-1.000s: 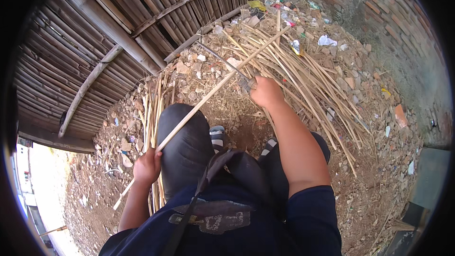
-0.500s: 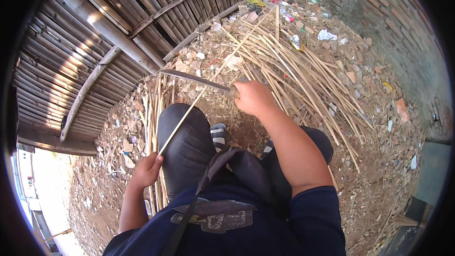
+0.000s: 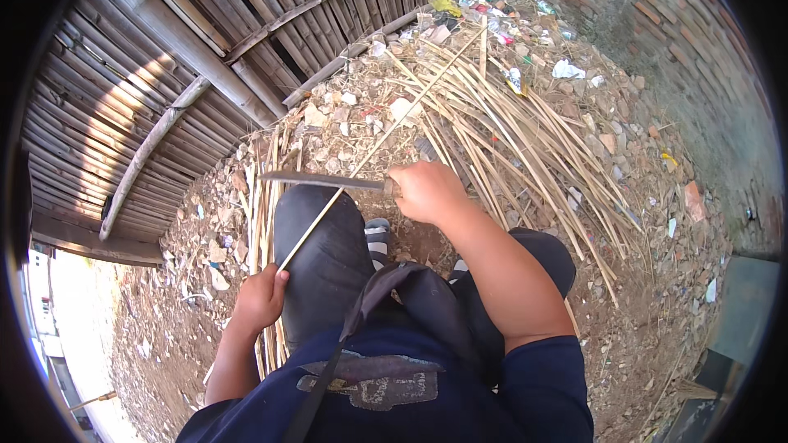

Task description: The person uses a blade to shave the surface of a bamboo strip, repeating the motion along its length.

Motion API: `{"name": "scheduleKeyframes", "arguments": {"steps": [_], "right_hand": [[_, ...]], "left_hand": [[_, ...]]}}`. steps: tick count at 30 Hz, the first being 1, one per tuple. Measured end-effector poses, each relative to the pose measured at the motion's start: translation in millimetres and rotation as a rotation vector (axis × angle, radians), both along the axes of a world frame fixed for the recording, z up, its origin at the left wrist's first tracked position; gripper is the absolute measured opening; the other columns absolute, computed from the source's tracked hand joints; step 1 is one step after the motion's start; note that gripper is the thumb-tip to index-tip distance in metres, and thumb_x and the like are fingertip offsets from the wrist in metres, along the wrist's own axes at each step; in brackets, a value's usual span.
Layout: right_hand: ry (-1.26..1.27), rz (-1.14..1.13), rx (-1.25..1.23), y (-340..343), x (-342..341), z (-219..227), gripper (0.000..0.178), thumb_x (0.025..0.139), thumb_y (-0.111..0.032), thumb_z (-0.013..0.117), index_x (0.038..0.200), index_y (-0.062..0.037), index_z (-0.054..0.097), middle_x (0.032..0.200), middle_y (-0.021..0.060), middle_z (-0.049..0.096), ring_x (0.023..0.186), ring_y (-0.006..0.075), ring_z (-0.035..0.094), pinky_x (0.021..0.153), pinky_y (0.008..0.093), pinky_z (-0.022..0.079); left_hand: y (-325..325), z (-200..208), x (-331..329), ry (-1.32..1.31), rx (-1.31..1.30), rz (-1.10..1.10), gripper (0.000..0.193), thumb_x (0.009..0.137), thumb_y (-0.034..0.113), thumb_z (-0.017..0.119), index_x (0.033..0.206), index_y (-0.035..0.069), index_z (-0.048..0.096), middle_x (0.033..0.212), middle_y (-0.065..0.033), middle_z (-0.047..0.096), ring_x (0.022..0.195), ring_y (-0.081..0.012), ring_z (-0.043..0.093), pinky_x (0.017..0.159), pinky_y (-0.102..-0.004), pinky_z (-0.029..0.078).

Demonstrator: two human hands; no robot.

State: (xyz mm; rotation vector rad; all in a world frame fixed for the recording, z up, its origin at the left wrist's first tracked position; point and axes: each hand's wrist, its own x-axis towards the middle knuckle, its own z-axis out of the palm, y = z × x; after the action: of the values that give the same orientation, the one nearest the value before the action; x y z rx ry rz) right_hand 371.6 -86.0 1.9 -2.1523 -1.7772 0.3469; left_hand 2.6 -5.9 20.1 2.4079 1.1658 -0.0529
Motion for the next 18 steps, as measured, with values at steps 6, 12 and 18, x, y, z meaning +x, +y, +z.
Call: {"name": "scheduleKeyframes", "arguments": {"steps": [6,12,18], "right_hand": [[0.204,-0.381,-0.050,6.2,40.7,-18.5,0.034,0.082,-0.017,0.071,0.114,-0.0063,0.071,0.095,0.0234,0.072,0.093,0.0409,0.070,0.085,0.0496,0.056],[0.189,-0.252,-0.110,0.3,8.4,1.5,0.031,0.081,-0.017,0.069,0.111,-0.0091,0.072,0.090,0.0225,0.072,0.092,0.0386,0.071,0.081,0.0511,0.056],[0.229,-0.308,0.024,8.5,31.7,-21.8,0.023,0.078,-0.019,0.070,0.098,-0.0078,0.068,0.088,0.0195,0.072,0.090,0.0390,0.072,0.079,0.0505,0.057]], "left_hand": [[2.4,0.4,5.9,0.044,0.039,-0.001,0.033,0.108,0.033,0.050,0.095,0.002,0.054,0.077,-0.0288,0.066,0.078,-0.0522,0.064,0.071,-0.0603,0.049],[-0.8,-6.1,0.8,0.050,0.087,0.001,0.033,0.107,0.033,0.051,0.094,0.003,0.054,0.076,-0.0279,0.066,0.076,-0.0511,0.065,0.070,-0.0600,0.050],[1.0,-7.8,5.6,0.038,0.111,0.010,0.031,0.106,0.031,0.053,0.094,0.003,0.054,0.076,-0.0276,0.067,0.074,-0.0505,0.066,0.068,-0.0598,0.051]]}}
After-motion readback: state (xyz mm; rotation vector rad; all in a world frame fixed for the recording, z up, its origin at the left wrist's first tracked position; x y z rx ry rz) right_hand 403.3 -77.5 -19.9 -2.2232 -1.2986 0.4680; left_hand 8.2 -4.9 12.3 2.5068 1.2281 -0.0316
